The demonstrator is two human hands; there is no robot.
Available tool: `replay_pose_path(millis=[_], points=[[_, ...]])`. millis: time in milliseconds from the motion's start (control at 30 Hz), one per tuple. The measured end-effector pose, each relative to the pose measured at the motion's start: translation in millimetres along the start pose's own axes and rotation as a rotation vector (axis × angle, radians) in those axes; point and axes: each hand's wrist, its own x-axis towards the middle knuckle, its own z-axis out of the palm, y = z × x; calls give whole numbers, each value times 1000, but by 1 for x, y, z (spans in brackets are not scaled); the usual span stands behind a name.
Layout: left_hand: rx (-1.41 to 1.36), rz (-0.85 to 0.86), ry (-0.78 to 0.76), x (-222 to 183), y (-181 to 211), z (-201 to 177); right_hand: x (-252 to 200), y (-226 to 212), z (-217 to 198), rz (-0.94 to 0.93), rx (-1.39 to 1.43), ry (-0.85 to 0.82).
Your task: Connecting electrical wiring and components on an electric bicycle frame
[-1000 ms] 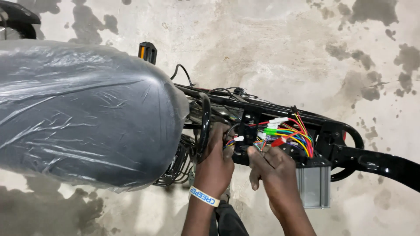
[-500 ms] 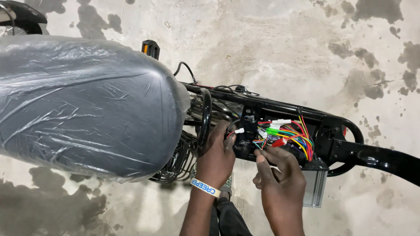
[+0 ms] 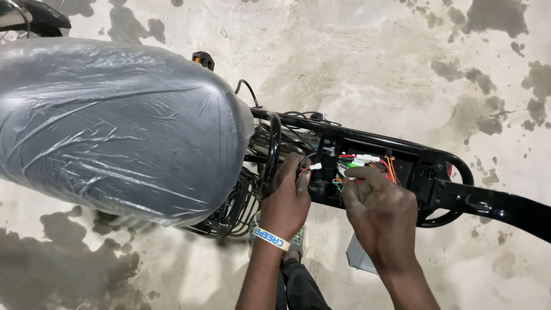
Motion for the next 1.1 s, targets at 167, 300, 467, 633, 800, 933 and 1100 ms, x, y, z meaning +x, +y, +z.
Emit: replay_pose_path(millis=[167, 300, 467, 633, 800, 933, 1100], points=[[-19, 151, 63, -1, -1, -3, 7, 12, 2, -167, 8, 71], [47, 101, 123, -5, -4, 4, 19, 16, 6, -329, 33, 130], [48, 123, 123, -3, -6, 5, 20, 14, -2, -475, 61, 43], [78, 79, 93, 1, -9, 9, 19, 21, -1, -351, 167, -41], [68, 36, 67, -1, 4, 3, 16, 10, -1, -165, -6, -59], [7, 13, 57, 0, 8, 0, 12, 15, 9, -70, -87, -47], [103, -11, 19, 2, 0, 1, 3, 11, 11, -111, -143, -3]])
